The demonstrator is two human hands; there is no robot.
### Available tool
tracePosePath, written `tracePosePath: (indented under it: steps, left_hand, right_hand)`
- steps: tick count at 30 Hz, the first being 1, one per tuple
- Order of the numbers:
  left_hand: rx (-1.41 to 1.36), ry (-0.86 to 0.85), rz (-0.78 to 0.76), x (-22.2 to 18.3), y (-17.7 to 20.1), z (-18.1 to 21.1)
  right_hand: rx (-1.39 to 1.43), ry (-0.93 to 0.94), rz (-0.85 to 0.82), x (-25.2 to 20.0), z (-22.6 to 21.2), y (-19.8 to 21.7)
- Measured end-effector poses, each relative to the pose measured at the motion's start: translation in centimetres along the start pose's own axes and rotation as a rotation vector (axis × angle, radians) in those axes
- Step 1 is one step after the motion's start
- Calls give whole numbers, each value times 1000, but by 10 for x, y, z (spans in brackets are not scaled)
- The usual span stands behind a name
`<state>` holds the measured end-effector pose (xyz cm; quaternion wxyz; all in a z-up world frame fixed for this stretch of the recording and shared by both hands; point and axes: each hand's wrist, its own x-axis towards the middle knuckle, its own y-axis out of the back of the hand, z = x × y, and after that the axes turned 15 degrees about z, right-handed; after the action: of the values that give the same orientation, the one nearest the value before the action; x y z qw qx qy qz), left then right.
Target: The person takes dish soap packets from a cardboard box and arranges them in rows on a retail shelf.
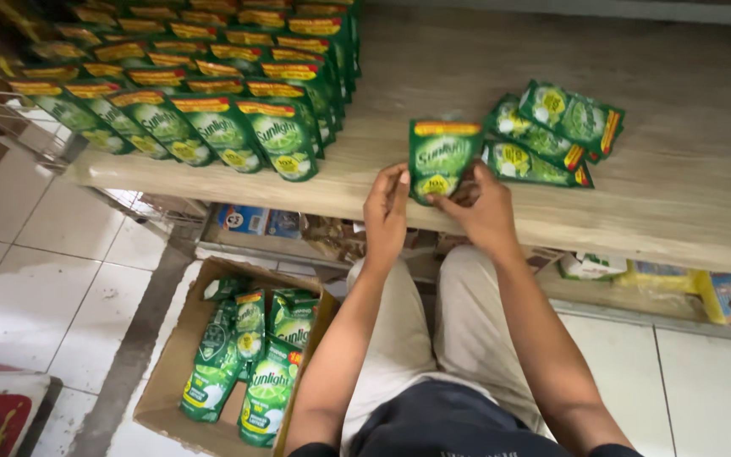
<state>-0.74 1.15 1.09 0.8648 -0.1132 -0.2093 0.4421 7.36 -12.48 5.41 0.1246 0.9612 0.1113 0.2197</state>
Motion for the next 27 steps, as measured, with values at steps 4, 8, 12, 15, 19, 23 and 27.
tracePosePath:
  steps: [4,8,12,15,19,23,27]
  left_hand:
    - [318,-142,116,24,4,19]
    - [393,-384,178,61,-3,12]
    - [756,-595,174,64,-4,-1]
    - [907,-682,102,57,-7,-2]
    - [946,-604,88,60,-7,2]
    - [966,-602,65,61,-7,3]
    - [969,-609,77,61,-8,3]
  right_hand:
    - [-102,85,58,11,4,-20]
    - [-244,87,46,54,15,-51]
    - [-169,199,59,99,27,-84]
    - [-167,104,30,129,38,-112]
    - [-114,215,91,157,57,-142]
    - [-70,239,88,174,77,-157]
    - [-132,244,113,187,89,-171]
